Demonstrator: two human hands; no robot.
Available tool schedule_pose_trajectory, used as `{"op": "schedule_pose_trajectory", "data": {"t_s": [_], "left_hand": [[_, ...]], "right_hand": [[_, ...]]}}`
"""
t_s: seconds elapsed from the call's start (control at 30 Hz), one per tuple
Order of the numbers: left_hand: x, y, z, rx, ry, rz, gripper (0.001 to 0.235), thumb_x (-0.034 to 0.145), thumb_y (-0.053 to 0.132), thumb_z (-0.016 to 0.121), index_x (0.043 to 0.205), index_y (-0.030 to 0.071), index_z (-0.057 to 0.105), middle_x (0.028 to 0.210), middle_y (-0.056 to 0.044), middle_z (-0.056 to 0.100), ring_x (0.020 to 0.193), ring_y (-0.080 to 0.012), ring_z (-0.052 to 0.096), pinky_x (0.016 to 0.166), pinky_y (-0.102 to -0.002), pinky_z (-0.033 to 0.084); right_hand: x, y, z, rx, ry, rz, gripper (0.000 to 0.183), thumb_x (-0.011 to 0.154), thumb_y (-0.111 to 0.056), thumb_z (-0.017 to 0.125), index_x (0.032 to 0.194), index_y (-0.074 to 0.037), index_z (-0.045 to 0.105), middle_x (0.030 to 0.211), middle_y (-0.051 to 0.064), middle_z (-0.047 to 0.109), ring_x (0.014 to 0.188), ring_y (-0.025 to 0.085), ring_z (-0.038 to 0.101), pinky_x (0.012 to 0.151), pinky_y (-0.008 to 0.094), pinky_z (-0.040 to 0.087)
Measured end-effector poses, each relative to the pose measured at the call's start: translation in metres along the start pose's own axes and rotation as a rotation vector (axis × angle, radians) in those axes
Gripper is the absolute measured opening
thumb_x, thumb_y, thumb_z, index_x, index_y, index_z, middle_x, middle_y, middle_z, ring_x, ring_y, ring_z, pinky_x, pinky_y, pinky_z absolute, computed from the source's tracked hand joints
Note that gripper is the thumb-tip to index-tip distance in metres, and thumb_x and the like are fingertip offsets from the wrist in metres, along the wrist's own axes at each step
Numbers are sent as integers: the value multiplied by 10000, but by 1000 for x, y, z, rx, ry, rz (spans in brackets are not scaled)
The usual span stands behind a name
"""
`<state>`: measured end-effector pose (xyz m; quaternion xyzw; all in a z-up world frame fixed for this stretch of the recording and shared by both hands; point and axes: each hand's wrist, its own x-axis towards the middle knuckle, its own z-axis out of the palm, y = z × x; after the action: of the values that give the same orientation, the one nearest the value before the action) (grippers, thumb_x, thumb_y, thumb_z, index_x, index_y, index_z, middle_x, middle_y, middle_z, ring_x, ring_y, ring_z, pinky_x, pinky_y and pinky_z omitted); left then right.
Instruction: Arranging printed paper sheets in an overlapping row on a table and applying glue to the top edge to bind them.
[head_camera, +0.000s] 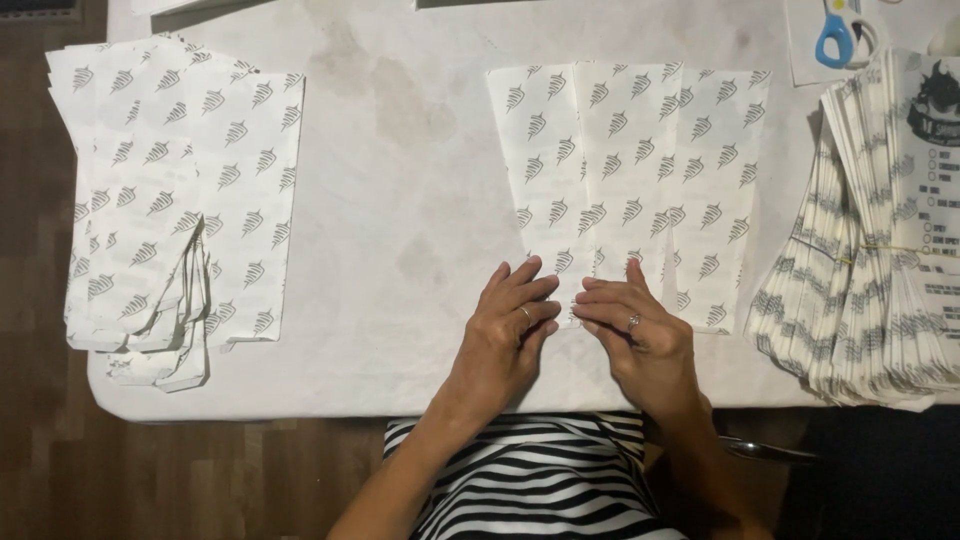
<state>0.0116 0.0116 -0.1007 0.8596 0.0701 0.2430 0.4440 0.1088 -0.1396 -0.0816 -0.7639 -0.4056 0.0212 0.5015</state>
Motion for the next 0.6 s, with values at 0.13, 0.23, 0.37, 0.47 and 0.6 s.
{"op": "schedule_pose_trajectory", "data": {"t_s": [0.13, 0.23, 0.37, 0.47, 0.6], "left_hand": [[-1, -2, -1, 50, -87, 36, 261, 909, 60, 709, 1163, 9, 741, 1324, -179, 679, 1379, -413, 504, 1198, -542, 324], [-1, -4, -4, 95, -154, 60, 287, 920, 61, 688, 1201, 14, 726, 1389, -176, 641, 1424, -415, 447, 1202, -538, 303], [8, 3, -12, 104, -216, 57, 295, 906, 55, 686, 1195, 14, 731, 1385, -190, 639, 1422, -431, 441, 1198, -551, 297], [9, 2, -12, 108, -257, 43, 316, 893, 48, 697, 1206, 13, 728, 1385, -195, 638, 1420, -436, 440, 1203, -554, 283], [6, -2, -7, 119, -225, 64, 325, 896, 82, 700, 1217, 42, 729, 1397, -175, 633, 1430, -417, 436, 1215, -547, 270]], "right_hand": [[-4, -10, -4, -22, 36, -8, 180, 889, 95, 679, 974, -17, 791, 1028, 129, 780, 1113, 321, 721, 1221, 520, 328], [-16, -2, -13, -156, 127, -41, 230, 916, 3, 716, 1140, -27, 758, 1235, 163, 725, 1290, 368, 616, 1243, 534, 274], [-30, 17, -19, -317, 93, -64, 284, 917, -23, 730, 1201, -8, 738, 1275, 191, 706, 1304, 375, 591, 1257, 525, 216], [-33, 20, -20, -350, 84, -58, 286, 925, -42, 732, 1210, -15, 737, 1296, 177, 702, 1319, 358, 584, 1259, 505, 207], [-34, 23, -23, -358, 86, -56, 285, 913, -71, 751, 1195, -28, 746, 1289, 165, 708, 1319, 351, 590, 1266, 491, 219]]}}
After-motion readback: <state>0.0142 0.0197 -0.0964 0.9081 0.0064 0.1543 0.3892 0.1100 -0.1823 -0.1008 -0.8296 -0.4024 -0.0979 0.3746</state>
